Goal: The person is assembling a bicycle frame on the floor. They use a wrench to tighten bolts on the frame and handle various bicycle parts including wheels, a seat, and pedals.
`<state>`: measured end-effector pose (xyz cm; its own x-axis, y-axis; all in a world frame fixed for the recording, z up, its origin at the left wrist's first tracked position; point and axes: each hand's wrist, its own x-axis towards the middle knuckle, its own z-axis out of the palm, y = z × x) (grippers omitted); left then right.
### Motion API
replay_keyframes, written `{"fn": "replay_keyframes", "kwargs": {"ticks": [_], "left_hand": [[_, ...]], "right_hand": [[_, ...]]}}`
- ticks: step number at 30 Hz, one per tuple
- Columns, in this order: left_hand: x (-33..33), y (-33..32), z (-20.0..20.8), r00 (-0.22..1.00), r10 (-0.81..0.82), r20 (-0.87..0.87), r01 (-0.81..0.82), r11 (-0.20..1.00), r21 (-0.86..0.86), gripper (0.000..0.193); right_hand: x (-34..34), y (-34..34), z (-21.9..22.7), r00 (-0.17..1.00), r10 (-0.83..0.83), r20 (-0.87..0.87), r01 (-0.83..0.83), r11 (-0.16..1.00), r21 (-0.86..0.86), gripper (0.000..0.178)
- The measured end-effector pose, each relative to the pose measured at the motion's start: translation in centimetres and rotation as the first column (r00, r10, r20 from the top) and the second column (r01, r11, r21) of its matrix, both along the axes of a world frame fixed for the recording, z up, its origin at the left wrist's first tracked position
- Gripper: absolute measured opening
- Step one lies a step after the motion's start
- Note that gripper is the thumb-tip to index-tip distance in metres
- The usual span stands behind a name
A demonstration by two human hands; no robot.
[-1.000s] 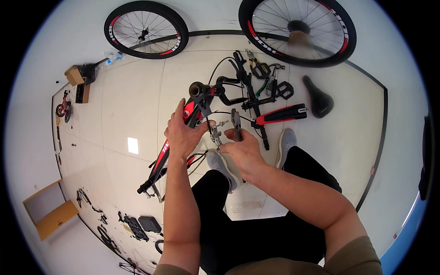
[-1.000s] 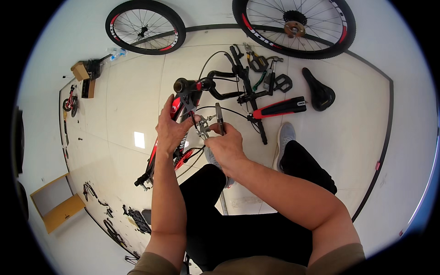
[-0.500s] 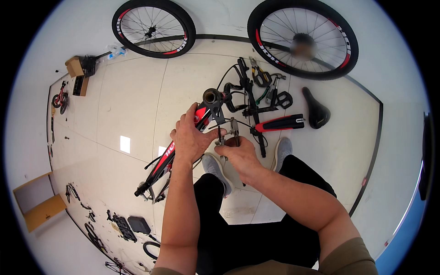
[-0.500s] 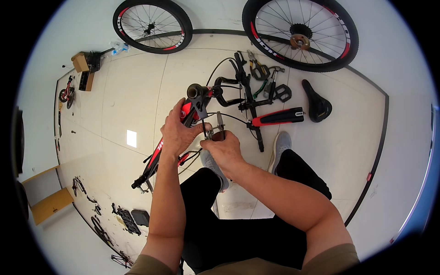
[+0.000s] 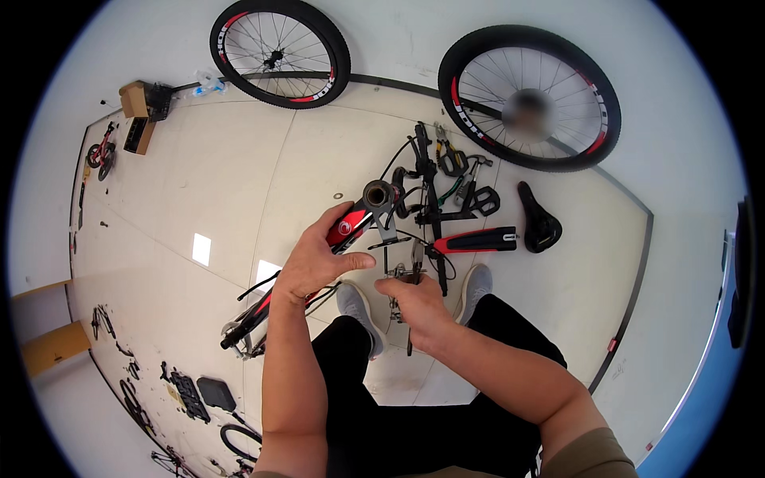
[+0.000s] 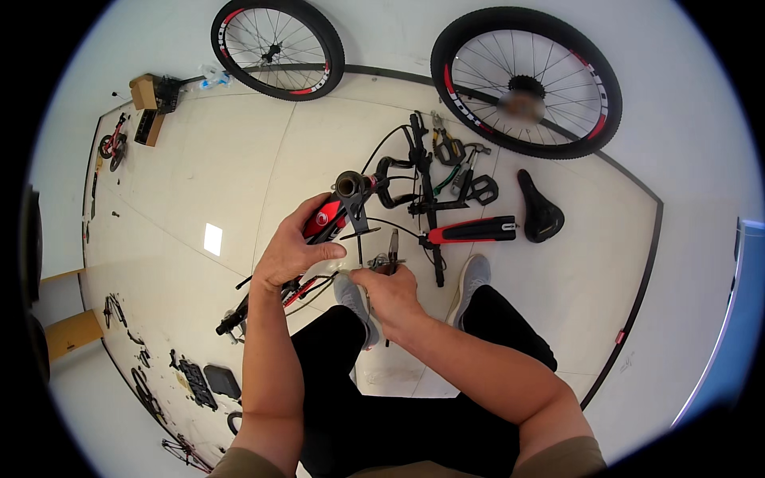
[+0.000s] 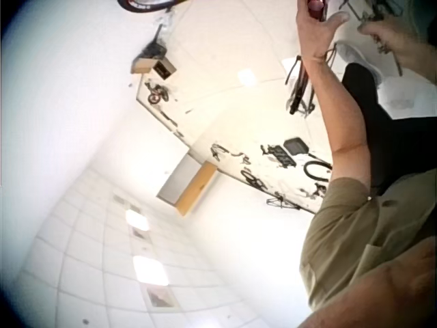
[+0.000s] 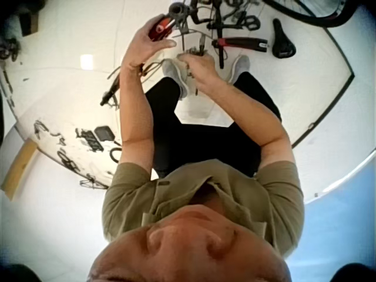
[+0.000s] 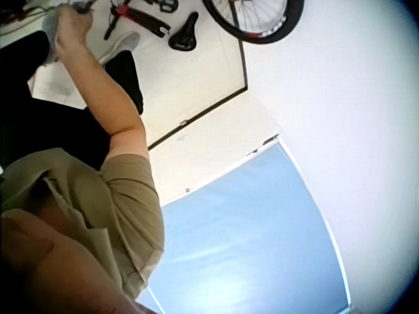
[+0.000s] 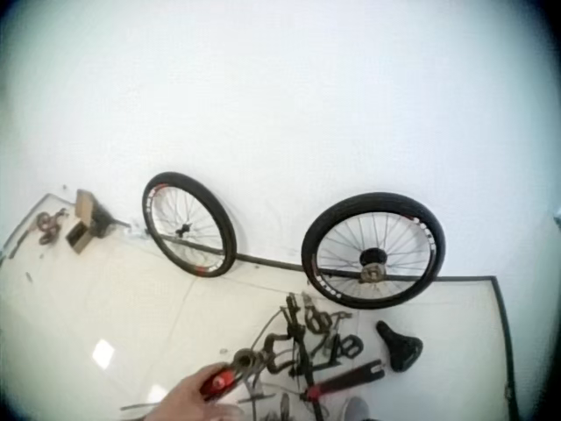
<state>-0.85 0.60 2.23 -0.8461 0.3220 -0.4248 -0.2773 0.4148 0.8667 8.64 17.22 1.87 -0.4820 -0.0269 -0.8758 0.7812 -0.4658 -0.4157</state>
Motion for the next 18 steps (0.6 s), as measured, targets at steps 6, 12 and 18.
{"fn": "replay_keyframes", "kwargs": {"ticks": [6,12,18], "left_hand": [[0.1,0.3,-1.3,0.999,0.044,-0.022,-0.046,0.996,-0.073,0.099],[0.3,0.8,-1.5,0.995,-0.005,-0.096,-0.017,0.975,-0.224,0.099],[0.6,1.1,-1.7,0.987,0.011,-0.159,-0.037,0.986,-0.163,0.099]], "right_hand": [[-0.2,-0.1,-0.4,0.998,-0.029,0.058,0.029,0.999,-0.012,0.027],[-0.5,0.6,-2.4,0.996,-0.01,0.092,0.011,1.0,-0.005,0.023],[-1.0,0.8,-1.0,0.985,-0.17,0.003,0.168,0.978,0.121,0.017]]}}
